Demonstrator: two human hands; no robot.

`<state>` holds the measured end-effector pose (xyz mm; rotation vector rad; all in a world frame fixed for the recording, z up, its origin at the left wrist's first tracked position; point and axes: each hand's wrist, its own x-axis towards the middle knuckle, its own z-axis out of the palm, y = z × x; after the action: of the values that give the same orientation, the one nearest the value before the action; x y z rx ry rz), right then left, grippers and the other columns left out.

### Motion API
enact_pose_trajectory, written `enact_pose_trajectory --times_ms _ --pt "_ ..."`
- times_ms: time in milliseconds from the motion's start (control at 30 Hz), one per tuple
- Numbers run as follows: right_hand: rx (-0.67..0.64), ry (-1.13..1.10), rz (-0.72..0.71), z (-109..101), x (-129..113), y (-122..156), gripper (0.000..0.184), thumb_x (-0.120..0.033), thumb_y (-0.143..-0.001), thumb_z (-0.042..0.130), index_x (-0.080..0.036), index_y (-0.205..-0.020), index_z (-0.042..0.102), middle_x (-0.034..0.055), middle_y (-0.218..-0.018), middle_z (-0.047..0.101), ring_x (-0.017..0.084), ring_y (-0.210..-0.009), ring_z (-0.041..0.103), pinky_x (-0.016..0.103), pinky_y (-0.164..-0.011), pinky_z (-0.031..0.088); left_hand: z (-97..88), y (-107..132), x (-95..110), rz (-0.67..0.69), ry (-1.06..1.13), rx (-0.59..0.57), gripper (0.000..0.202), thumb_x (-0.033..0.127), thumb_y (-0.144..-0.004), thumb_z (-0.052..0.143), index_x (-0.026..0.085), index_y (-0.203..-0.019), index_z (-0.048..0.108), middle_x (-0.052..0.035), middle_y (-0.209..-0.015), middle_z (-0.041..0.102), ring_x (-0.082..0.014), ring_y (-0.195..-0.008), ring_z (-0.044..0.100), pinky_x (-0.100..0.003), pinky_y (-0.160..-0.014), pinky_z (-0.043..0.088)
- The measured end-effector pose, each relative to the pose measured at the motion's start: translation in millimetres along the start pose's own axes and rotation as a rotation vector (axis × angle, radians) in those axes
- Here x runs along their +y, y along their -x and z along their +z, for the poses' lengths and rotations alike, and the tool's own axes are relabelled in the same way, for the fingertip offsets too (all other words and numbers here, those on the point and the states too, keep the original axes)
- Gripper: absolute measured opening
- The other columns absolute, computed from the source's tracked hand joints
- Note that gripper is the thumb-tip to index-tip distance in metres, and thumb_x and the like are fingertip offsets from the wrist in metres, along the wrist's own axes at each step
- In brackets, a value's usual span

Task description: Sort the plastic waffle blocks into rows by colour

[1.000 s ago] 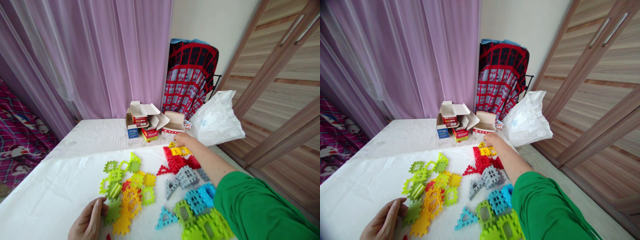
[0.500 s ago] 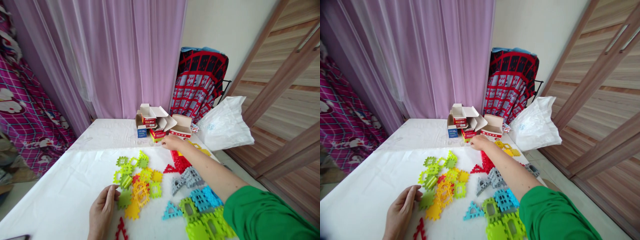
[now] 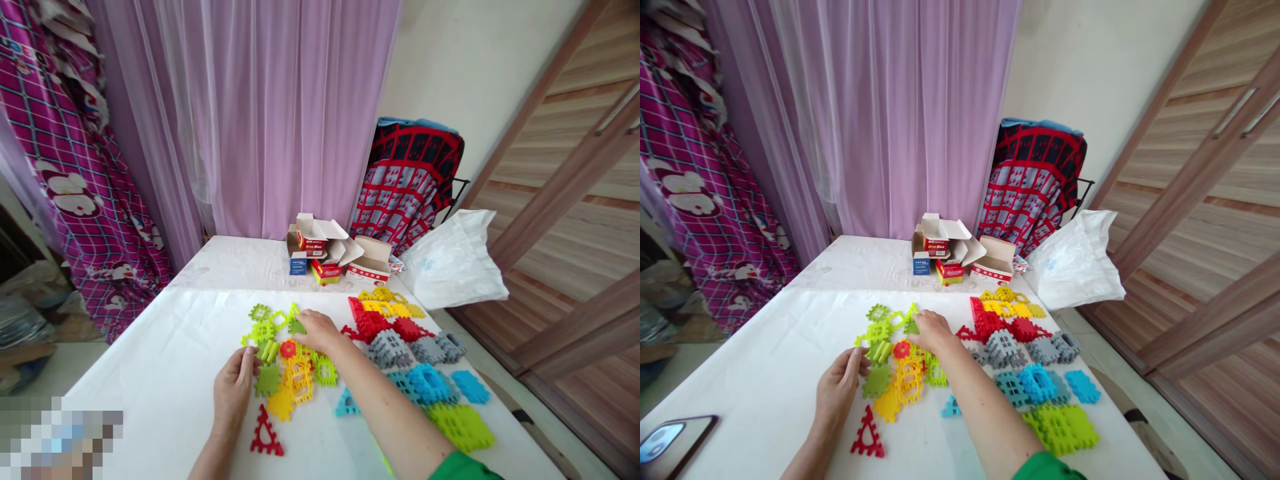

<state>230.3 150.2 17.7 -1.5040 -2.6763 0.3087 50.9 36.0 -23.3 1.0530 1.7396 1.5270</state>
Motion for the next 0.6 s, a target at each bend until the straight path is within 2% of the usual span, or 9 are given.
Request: enact_pose_trajectory --times_ms 133,233,300,333,400,500,600 --pt "0.064 -0.051 0.0 -0.3 -6.3 20.5 0.025 -0.034 -0.088 0.049 -0.025 -0.1 0.07 0.0041 -0.108 0.069 0.019 -0.101 0.062 0.026 -0.087 0.043 0.3 1.0 2.4 -0.008 0.008 0.0 0.056 0.07 -0.069 0.051 0.017 -0.076 0.067 -0.0031 -0.059 0.067 -0.0189 -0.055 0.062 -0.029 -0.056 0.051" --pt "0.159 -0.07 0.046 -1.8 -8.8 35.3 0.031 -0.027 -0.093 0.039 -0.023 -0.099 0.069 0.0053 -0.109 0.068 0.018 -0.103 0.06 0.027 -0.089 0.041 -0.1 -0.1 -0.7 0.0 0.002 -0.005 0.056 0.07 -0.07 0.05 0.017 -0.077 0.068 -0.0035 -0.06 0.069 -0.0192 -0.056 0.062 -0.029 -0.057 0.051" --pt "0.293 -0.175 0.119 0.6 -10.4 44.6 0.034 -0.028 -0.094 0.035 -0.02 -0.098 0.068 0.0078 -0.106 0.068 0.019 -0.1 0.06 0.028 -0.088 0.042 -0.3 -1.1 -4.1 0.014 -0.002 -0.013 0.055 0.069 -0.072 0.05 0.017 -0.078 0.068 -0.0032 -0.062 0.069 -0.019 -0.056 0.063 -0.029 -0.057 0.051" --pt "0.369 -0.293 0.165 3.5 -11.7 49.2 0.035 -0.03 -0.093 0.035 -0.02 -0.096 0.068 0.0081 -0.1 0.068 0.019 -0.096 0.061 0.028 -0.084 0.044 -0.4 -1.2 -5.5 0.023 -0.008 -0.017 0.054 0.068 -0.073 0.049 0.018 -0.079 0.068 -0.0029 -0.063 0.07 -0.019 -0.057 0.063 -0.029 -0.058 0.051" --pt "0.475 -0.67 0.279 12.6 -16.0 58.3 0.036 -0.04 -0.09 0.038 -0.019 -0.088 0.067 0.0056 -0.081 0.068 0.019 -0.078 0.062 0.028 -0.069 0.046 -0.4 0.6 -5.9 0.061 -0.045 -0.023 0.049 0.064 -0.075 0.05 0.019 -0.082 0.067 -0.002 -0.065 0.07 -0.0189 -0.06 0.064 -0.028 -0.06 0.051" --pt "0.464 -1.269 0.432 28.8 -26.7 71.3 0.041 -0.056 -0.077 0.052 -0.019 -0.088 0.065 -0.0005 -0.06 0.059 0.016 -0.054 0.055 0.025 -0.046 0.039 1.4 10.1 1.2 0.162 -0.144 -0.041 0.037 0.057 -0.076 0.055 0.023 -0.085 0.068 -0.001 -0.072 0.072 -0.0184 -0.065 0.065 -0.028 -0.064 0.051" --pt "0.463 -1.558 0.487 36.3 -39.0 82.9 0.047 -0.056 -0.061 0.067 -0.018 -0.089 0.065 -0.002 -0.061 0.059 0.012 -0.048 0.05 0.022 -0.041 0.035 6.4 26.2 14.5 0.237 -0.157 -0.103 0.031 0.052 -0.076 0.058 0.024 -0.086 0.069 -0.0014 -0.078 0.073 -0.0178 -0.068 0.064 -0.029 -0.069 0.051"
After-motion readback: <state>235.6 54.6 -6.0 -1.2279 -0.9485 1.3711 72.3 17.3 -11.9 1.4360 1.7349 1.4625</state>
